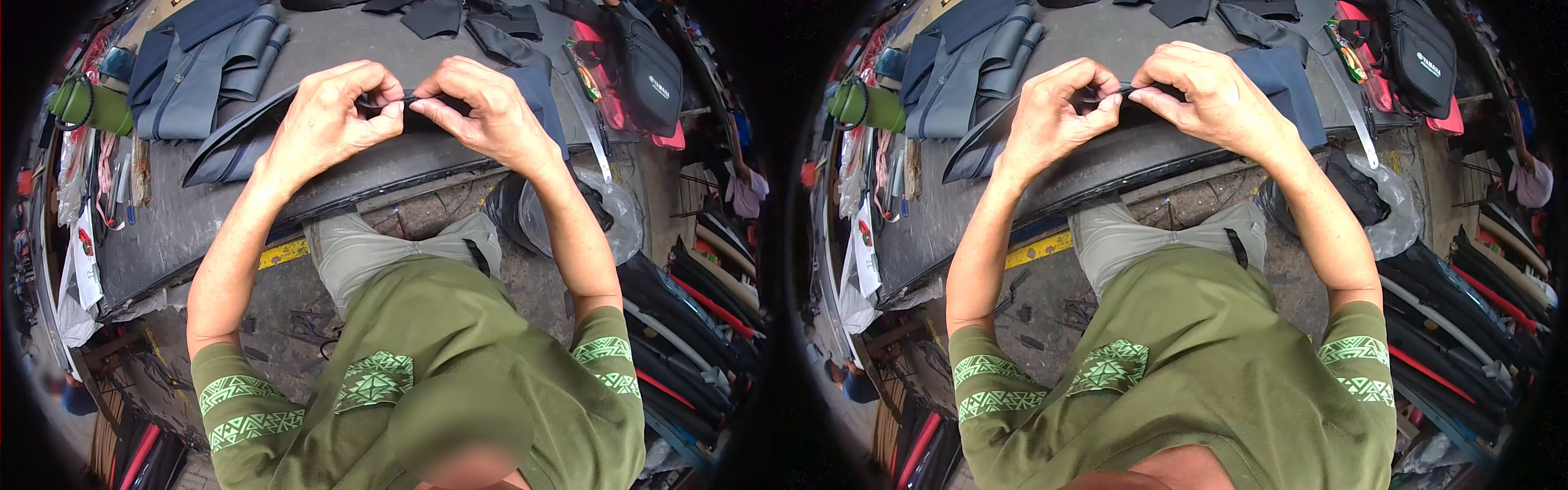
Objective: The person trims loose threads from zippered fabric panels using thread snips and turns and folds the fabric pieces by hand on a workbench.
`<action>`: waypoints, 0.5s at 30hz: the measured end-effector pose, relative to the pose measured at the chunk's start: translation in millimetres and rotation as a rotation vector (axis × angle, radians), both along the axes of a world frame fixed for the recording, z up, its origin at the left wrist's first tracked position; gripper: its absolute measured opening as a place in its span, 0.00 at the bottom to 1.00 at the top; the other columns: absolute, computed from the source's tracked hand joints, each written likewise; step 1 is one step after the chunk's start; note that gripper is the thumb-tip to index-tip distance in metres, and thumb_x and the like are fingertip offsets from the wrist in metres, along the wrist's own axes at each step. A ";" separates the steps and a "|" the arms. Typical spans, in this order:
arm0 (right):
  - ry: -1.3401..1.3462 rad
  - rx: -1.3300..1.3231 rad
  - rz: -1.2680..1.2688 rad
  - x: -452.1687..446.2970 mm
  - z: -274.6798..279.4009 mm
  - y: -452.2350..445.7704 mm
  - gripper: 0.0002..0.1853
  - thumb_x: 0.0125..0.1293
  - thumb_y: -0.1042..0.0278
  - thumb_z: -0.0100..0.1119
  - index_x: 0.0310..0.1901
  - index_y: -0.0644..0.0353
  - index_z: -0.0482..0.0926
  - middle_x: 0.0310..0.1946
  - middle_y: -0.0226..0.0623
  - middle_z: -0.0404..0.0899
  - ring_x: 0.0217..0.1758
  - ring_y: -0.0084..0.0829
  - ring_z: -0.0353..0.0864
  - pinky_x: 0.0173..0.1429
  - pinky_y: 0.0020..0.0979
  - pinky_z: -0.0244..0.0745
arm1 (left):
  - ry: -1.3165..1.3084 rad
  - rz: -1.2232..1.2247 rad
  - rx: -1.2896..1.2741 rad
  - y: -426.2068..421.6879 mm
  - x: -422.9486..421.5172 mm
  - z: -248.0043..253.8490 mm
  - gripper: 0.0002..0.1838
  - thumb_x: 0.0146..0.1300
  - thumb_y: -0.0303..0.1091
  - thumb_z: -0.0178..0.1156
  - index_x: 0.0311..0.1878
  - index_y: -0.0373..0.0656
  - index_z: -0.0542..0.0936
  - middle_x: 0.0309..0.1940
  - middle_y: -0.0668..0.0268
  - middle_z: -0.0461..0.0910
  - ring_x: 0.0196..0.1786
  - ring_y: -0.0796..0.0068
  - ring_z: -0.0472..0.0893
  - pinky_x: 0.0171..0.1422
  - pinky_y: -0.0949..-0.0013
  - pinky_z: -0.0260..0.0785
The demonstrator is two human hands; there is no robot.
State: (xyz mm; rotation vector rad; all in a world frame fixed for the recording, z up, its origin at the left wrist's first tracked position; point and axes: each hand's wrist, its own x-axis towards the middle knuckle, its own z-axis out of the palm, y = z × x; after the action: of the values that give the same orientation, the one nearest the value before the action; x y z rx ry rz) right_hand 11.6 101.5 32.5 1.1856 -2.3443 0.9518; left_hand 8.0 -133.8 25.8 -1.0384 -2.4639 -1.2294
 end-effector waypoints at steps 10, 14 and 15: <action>0.042 0.114 -0.010 -13.5 7.0 13.7 0.11 0.65 0.66 0.71 0.40 0.61 0.80 0.35 0.40 0.82 0.41 0.45 0.84 0.46 0.42 0.79 | 0.176 0.001 0.002 7.0 -6.1 -1.1 0.08 0.62 0.28 0.69 0.41 0.37 0.80 0.31 0.60 0.81 0.34 0.68 0.83 0.39 0.65 0.76; 0.026 0.263 -0.104 -32.5 18.4 47.6 0.16 0.67 0.57 0.71 0.43 0.62 0.80 0.36 0.44 0.84 0.42 0.49 0.86 0.47 0.43 0.80 | 0.181 0.063 -0.004 4.4 -25.2 3.4 0.08 0.62 0.29 0.69 0.40 0.37 0.81 0.32 0.60 0.82 0.32 0.68 0.81 0.37 0.67 0.74; 0.012 0.322 -0.150 -35.9 23.1 56.1 0.17 0.66 0.56 0.71 0.43 0.62 0.80 0.37 0.45 0.85 0.43 0.50 0.86 0.47 0.43 0.80 | 0.196 0.068 -0.017 2.0 -31.9 3.4 0.08 0.62 0.29 0.69 0.40 0.38 0.81 0.32 0.61 0.82 0.32 0.69 0.81 0.38 0.67 0.74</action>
State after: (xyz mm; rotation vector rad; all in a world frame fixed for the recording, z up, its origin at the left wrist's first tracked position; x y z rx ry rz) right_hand -24.3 157.6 55.6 1.1002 -2.6023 0.5299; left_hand -23.9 -131.9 29.3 -1.0177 -2.3429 -1.0349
